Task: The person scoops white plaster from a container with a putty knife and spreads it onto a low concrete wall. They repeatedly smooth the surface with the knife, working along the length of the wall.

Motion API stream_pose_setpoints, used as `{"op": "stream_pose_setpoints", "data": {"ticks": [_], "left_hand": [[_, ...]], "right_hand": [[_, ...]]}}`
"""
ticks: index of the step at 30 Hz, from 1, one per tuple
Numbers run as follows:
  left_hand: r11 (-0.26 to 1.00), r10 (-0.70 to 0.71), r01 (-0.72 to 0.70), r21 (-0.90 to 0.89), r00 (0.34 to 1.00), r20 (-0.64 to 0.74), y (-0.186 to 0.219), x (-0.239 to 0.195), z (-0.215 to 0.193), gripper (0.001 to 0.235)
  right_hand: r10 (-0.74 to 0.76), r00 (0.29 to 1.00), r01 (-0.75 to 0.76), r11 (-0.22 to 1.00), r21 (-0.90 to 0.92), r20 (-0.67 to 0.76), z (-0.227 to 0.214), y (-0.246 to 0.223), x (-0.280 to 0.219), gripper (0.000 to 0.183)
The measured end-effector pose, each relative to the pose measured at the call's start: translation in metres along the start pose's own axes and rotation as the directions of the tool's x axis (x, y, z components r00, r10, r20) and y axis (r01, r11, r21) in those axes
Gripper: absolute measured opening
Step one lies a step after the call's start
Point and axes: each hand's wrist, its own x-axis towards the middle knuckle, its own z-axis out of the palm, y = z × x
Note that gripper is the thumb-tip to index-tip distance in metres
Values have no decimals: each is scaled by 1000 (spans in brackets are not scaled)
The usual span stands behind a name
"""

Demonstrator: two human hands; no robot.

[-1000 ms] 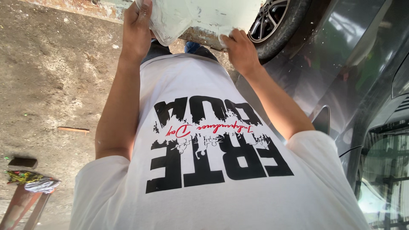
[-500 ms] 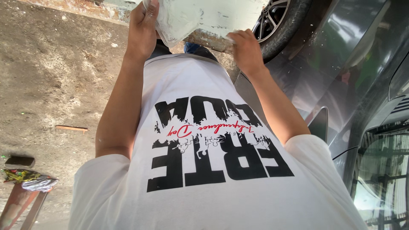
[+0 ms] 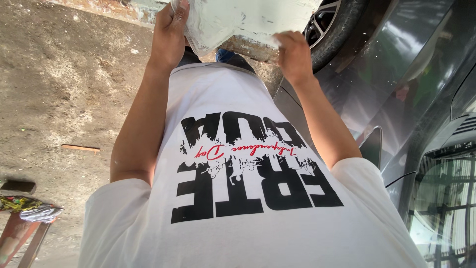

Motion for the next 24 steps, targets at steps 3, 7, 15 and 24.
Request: {"op": "stream_pose_setpoints", "data": {"ticks": [3, 7, 15, 24], "left_hand": [[997, -17, 18, -73, 1000, 21, -2, -2, -4, 41], [998, 14, -11, -69, 999, 50, 0, 3, -6, 42], [998, -34, 37, -52, 997, 64, 6, 7, -11, 40], [999, 26, -27, 21, 998, 57, 0, 12, -20, 42]], "right_hand": [[2, 1000, -3, 1000, -16, -30, 7, -1, 5, 34], [7, 988, 4, 998, -67, 154, 15, -10, 4, 37], [-25, 999, 21, 995, -98, -46, 15, -15, 5, 37], [101, 995, -98, 983, 157, -11, 4, -30, 2, 16]]}}
